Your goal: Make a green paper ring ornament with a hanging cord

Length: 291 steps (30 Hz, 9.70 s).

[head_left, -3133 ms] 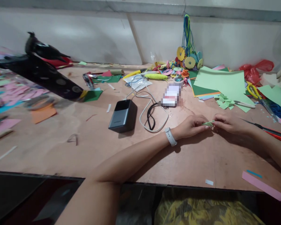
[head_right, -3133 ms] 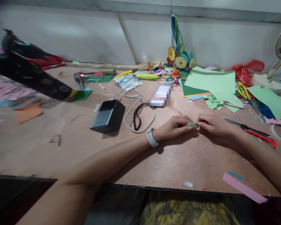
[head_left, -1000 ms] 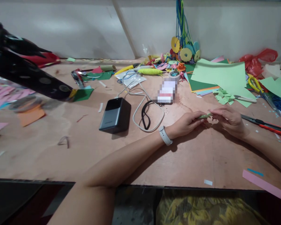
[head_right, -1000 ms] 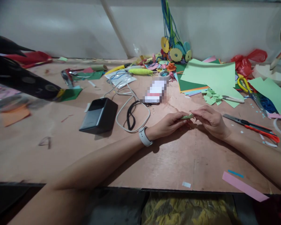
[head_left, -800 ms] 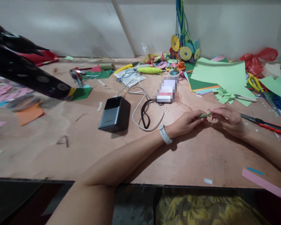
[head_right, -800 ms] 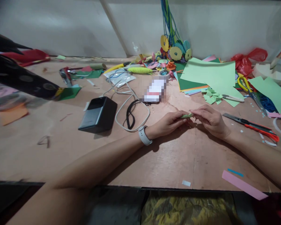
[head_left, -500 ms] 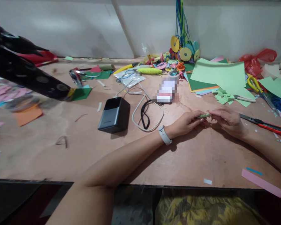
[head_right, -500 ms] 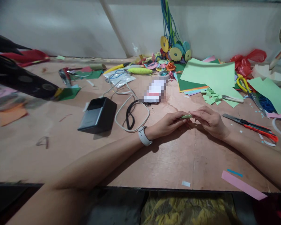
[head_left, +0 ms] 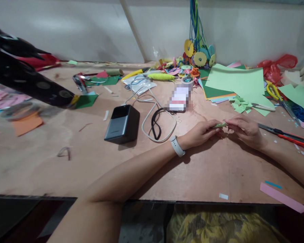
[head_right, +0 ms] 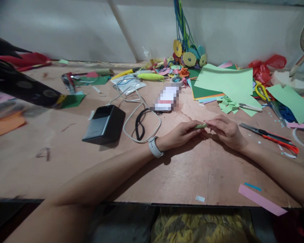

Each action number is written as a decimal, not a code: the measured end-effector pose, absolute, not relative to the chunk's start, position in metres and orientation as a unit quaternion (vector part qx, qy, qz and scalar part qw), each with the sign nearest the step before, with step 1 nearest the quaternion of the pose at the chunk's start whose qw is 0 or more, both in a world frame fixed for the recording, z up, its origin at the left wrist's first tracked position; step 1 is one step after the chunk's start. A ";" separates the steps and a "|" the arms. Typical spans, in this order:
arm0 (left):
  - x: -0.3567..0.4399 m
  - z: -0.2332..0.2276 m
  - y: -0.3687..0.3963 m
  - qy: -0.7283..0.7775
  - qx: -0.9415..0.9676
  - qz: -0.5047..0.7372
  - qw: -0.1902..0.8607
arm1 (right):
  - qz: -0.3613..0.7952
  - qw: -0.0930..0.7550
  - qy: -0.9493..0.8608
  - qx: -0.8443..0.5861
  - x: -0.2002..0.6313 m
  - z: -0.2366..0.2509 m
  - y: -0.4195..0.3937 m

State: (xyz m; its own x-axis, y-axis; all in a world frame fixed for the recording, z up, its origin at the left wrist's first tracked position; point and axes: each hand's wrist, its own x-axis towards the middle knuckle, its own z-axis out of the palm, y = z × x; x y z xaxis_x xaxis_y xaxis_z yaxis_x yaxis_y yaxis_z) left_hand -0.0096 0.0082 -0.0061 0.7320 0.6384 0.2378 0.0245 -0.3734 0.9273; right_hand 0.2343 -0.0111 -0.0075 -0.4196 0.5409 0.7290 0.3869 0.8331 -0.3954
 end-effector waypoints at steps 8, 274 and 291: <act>-0.010 -0.006 0.009 0.233 0.789 0.292 0.488 | 0.088 0.459 -0.841 -0.273 0.233 -0.007 -0.011; 0.002 0.000 -0.001 0.244 0.627 0.234 0.702 | 0.407 0.410 -0.661 -0.479 0.222 0.002 -0.005; 0.003 -0.001 -0.002 0.272 0.602 0.262 0.704 | -0.083 0.264 -0.786 -0.552 0.273 -0.024 0.040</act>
State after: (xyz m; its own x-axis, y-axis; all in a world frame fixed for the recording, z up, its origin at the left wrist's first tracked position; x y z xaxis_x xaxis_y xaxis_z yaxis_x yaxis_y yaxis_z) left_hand 0.0025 -0.0018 -0.0012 0.7148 0.6961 -0.0665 -0.0420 0.1377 0.9896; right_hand 0.2733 0.0398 -0.0243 -0.2506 0.8254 0.5059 0.9124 0.3760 -0.1615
